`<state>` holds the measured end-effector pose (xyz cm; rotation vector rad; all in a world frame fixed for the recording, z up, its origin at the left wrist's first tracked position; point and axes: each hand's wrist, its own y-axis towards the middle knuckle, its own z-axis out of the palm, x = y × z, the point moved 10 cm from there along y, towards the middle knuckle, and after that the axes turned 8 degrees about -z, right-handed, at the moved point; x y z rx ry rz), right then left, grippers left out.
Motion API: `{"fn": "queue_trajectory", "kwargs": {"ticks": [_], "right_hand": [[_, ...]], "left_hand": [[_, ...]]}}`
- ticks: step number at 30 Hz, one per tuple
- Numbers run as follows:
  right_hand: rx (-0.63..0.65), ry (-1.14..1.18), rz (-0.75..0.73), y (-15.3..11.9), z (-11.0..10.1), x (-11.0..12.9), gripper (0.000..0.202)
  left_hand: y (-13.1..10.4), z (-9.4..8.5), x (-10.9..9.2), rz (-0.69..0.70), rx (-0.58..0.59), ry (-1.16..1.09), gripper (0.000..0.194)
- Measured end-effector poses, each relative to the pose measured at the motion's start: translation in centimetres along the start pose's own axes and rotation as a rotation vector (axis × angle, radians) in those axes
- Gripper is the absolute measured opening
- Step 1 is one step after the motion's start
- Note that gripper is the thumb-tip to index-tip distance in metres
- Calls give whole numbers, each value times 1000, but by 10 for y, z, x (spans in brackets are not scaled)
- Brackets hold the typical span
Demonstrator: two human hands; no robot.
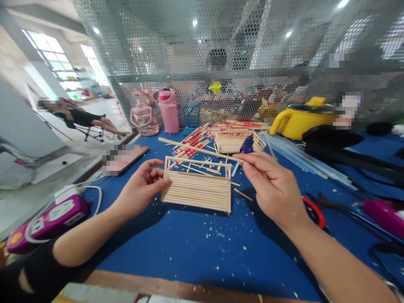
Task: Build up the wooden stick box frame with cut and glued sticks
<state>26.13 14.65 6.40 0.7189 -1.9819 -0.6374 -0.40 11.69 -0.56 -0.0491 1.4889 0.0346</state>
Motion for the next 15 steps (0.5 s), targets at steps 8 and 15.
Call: {"fn": "queue_trajectory", "kwargs": {"ticks": [8,15], "right_hand": [[180,-45,64,3,11,-10,20],[155,-34,61,0,15,-11,19]], "left_hand": [[-3,6,11,-200,91,-5,21],[-3,-2,12,-231,20,-153,31]]}}
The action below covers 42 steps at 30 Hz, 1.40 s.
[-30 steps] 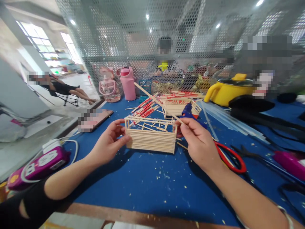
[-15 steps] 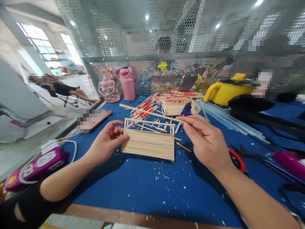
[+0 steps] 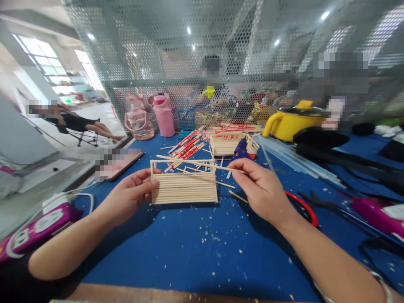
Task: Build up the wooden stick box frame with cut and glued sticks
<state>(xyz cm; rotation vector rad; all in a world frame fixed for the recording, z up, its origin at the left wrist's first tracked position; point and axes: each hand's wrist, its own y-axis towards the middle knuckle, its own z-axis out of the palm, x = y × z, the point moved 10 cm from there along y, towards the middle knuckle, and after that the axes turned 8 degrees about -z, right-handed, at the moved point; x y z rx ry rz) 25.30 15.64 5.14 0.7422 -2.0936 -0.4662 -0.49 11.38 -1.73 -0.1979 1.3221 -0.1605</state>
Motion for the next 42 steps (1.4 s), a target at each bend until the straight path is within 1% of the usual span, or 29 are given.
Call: {"fn": "queue_trajectory", "kwargs": {"ticks": [3,7,13,19,25,30,36,42], "right_hand": [[20,-52,-27,1,3,4,17],[21,-75,-67,3,6,5,15],[7,-82,-69,3,8,2,16],[14,-80,-94,4,12,6,15],[-14,-74,-54,4,12,1,17],[12,-57,-68,5,16,0,17],[28,-47,-76,5,18,1,18],[34,-65,-74,6,20,4,16]], "left_hand": [[0,3,-1,-1,32,-40,41],[0,1,0,0,16,-59,35],[0,4,-2,20,61,-76,29],[0,3,-2,25,43,-52,29],[0,10,-3,33,114,-64,25],[0,5,-3,31,49,-53,27],[0,3,-2,38,13,-27,25],[1,4,1,48,-3,72,36]]}}
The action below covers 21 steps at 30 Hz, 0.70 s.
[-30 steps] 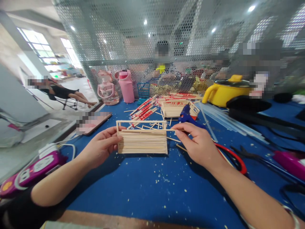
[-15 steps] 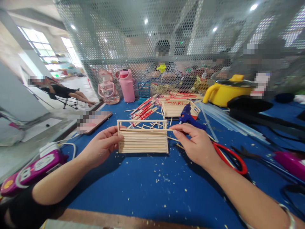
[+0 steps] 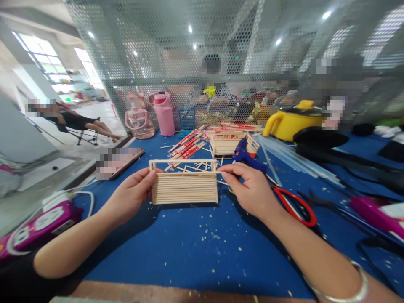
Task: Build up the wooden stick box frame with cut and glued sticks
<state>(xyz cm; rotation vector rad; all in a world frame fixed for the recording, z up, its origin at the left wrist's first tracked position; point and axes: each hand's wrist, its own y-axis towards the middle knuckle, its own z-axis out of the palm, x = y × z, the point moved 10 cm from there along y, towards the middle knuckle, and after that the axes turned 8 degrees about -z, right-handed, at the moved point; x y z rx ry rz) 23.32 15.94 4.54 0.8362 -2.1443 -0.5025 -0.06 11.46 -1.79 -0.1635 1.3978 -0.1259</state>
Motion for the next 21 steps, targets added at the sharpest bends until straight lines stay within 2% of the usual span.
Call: {"fn": "queue_trajectory", "kwargs": {"ticks": [5,11,17,21], "right_hand": [[-19,67,86,-3,4,-9,14],[7,135,104,-3,10,-10,12],[-64,6,-23,-1,4,4,12],[-108,-64,-65,-4,0,10,11]], "left_hand": [[-1,0,0,9,-11,48,38],[-1,1,-3,24,-8,88,37],[1,2,-1,23,20,58,35],[0,6,6,-37,45,17,33]]}}
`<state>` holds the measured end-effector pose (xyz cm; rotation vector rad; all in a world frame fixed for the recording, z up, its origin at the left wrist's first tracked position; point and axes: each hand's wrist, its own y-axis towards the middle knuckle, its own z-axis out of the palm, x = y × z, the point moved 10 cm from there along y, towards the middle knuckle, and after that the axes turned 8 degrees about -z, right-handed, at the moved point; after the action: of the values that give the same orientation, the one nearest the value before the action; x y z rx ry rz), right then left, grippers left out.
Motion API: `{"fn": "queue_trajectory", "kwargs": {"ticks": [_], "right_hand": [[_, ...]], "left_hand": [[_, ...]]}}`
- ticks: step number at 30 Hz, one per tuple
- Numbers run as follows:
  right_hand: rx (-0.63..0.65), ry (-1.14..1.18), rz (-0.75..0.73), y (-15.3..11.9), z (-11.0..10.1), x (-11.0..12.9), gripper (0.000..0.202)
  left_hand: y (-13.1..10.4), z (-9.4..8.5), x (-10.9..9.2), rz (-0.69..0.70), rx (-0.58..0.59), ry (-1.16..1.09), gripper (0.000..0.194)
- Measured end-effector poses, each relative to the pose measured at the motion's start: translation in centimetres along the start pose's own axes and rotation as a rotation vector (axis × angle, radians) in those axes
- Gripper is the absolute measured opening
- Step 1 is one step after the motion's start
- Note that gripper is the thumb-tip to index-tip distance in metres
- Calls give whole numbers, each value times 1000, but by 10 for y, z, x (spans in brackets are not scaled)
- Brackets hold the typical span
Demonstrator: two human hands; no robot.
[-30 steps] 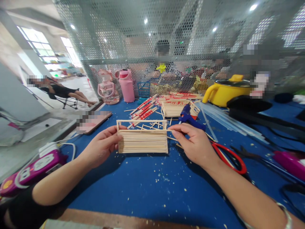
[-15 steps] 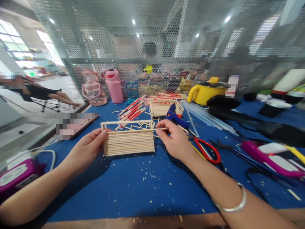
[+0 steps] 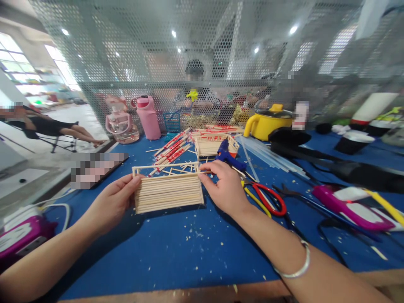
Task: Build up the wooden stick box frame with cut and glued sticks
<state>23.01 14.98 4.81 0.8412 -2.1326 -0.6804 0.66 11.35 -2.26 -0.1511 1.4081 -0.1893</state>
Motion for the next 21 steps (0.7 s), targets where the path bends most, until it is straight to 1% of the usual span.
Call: {"fn": "queue_trajectory", "kwargs": {"ticks": [7,14,17,19,21], "right_hand": [[71,-15,-95,2,4,10,11],[190,-129,-149,2,13,16,13],[214,-168,-177,2,17,20,13],[202,-154,-166,3,16,20,13],[150,-131,-129,4,10,15,12]], "left_hand": [[0,-1,7,-70,-5,-39,37],[2,1,12,-132,3,-106,30],[1,1,14,-158,2,-118,28],[2,-4,15,-178,-21,-105,27],[5,-15,14,-183,-85,-55,27]]}}
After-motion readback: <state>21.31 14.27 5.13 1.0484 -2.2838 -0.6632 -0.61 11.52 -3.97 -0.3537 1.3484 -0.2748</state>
